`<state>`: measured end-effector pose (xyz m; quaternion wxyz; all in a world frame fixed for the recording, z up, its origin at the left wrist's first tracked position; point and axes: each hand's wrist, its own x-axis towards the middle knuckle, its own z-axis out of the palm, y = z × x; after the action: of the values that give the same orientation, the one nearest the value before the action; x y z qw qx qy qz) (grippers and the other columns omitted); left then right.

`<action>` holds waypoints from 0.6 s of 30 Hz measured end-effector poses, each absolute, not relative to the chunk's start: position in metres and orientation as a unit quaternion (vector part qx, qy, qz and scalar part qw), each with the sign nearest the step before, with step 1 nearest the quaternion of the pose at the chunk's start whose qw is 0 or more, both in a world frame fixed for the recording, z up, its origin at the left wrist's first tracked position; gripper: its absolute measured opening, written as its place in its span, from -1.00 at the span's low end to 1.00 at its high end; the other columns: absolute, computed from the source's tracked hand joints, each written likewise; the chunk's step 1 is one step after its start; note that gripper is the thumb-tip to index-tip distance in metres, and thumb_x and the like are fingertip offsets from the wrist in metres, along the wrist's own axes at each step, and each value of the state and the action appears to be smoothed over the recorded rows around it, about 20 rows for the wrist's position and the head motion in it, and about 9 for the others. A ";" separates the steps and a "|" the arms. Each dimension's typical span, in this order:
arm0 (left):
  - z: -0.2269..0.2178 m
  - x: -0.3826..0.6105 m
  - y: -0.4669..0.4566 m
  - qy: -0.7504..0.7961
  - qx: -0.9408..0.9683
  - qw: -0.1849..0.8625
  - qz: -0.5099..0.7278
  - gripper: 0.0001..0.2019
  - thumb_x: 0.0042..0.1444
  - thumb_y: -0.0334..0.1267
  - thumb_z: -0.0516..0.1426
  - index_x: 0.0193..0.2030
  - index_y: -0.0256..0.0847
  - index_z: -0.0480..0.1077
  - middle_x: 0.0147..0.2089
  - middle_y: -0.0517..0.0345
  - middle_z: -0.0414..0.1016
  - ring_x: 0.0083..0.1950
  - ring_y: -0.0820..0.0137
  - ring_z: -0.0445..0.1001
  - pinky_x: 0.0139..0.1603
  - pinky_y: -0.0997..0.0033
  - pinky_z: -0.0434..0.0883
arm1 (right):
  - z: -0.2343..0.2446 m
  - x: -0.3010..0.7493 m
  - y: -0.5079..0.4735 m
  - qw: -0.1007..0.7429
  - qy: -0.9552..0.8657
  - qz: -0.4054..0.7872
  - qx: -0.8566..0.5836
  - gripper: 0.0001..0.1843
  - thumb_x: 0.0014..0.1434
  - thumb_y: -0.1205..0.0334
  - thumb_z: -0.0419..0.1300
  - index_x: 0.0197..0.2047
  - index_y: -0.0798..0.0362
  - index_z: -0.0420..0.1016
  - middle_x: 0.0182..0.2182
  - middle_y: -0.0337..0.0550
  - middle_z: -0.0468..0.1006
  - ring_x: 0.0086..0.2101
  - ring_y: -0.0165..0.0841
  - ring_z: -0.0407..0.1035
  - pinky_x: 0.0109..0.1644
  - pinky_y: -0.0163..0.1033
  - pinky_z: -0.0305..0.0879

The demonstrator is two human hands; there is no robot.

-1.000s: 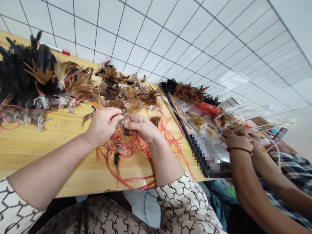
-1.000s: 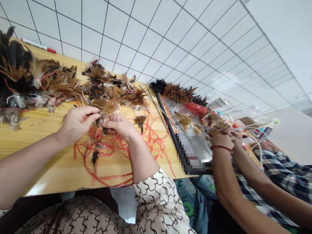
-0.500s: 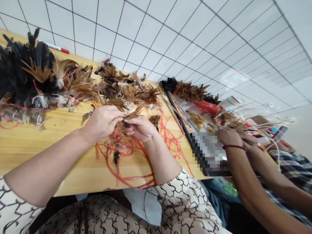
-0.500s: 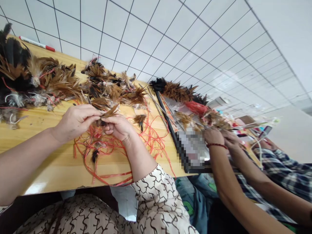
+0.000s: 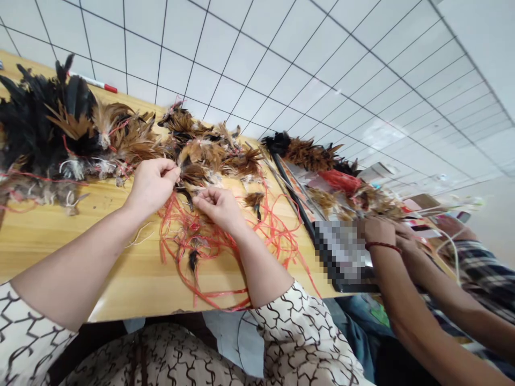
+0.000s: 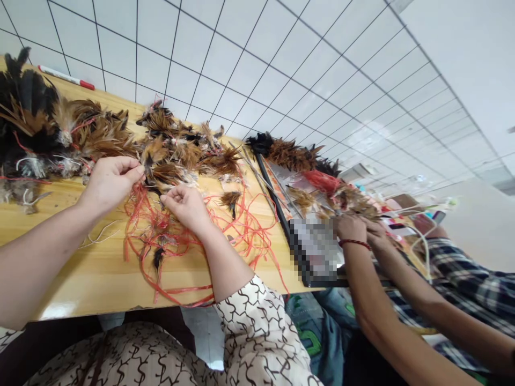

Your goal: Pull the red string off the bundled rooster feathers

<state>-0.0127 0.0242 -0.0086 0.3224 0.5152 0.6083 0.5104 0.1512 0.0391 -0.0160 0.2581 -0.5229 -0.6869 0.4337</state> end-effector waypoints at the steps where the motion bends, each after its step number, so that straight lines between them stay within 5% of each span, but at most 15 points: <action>1: -0.009 -0.012 0.024 0.602 0.505 0.336 0.520 -0.81 -0.09 -0.33 0.06 -0.68 -0.20 0.29 -0.69 0.28 0.22 -0.58 0.49 0.17 -0.50 0.47 0.14 | -0.017 0.148 0.038 0.241 -0.708 0.388 -0.539 -0.74 -0.02 0.13 0.25 -0.57 0.06 0.30 -0.72 -0.41 0.15 -0.64 -0.56 -0.03 -0.53 -0.35 -0.13; 5: -0.014 -0.007 0.025 0.586 0.493 0.367 0.528 -0.82 -0.12 -0.33 0.07 -0.68 -0.22 0.30 -0.68 0.28 0.26 -0.56 0.49 0.19 -0.46 0.47 0.15 | -0.015 0.136 0.038 0.173 -0.757 0.225 -0.588 -0.67 -0.04 0.09 0.29 -0.60 0.04 0.24 -0.69 -0.35 0.24 -0.58 -0.50 0.07 -0.48 -0.33 -0.06; 10: -0.017 -0.005 0.024 0.578 0.501 0.381 0.520 -0.82 -0.11 -0.34 0.08 -0.68 -0.23 0.30 -0.69 0.31 0.23 -0.56 0.49 0.18 -0.47 0.46 0.11 | -0.016 0.126 0.044 0.089 -0.763 0.171 -0.617 -0.66 0.01 0.20 0.24 -0.65 0.02 0.17 -0.67 -0.28 0.26 -0.56 -0.44 0.10 -0.44 -0.28 -0.06; 14: -0.015 -0.006 0.024 0.573 0.479 0.404 0.529 -0.82 -0.12 -0.37 0.09 -0.70 -0.23 0.31 -0.70 0.31 0.25 -0.58 0.51 0.17 -0.48 0.47 0.10 | -0.017 0.128 0.048 0.095 -0.763 0.216 -0.602 -0.68 -0.02 0.37 0.17 -0.69 0.03 0.15 -0.70 -0.32 0.20 -0.58 -0.48 0.07 -0.43 -0.29 -0.04; 18: -0.010 -0.006 0.024 0.567 0.433 0.440 0.545 -0.79 -0.12 -0.40 0.10 -0.72 -0.24 0.31 -0.71 0.29 0.28 -0.59 0.53 0.19 -0.48 0.48 0.14 | -0.016 0.138 0.049 0.215 -0.685 0.407 -0.565 -0.75 -0.09 0.24 0.22 -0.64 0.04 0.21 -0.74 -0.41 0.16 -0.66 -0.56 -0.04 -0.52 -0.34 -0.12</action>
<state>-0.0061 0.0242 -0.0098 0.4399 0.4334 0.5671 0.5451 0.1381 0.0495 -0.0158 0.2145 -0.5654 -0.6849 0.4065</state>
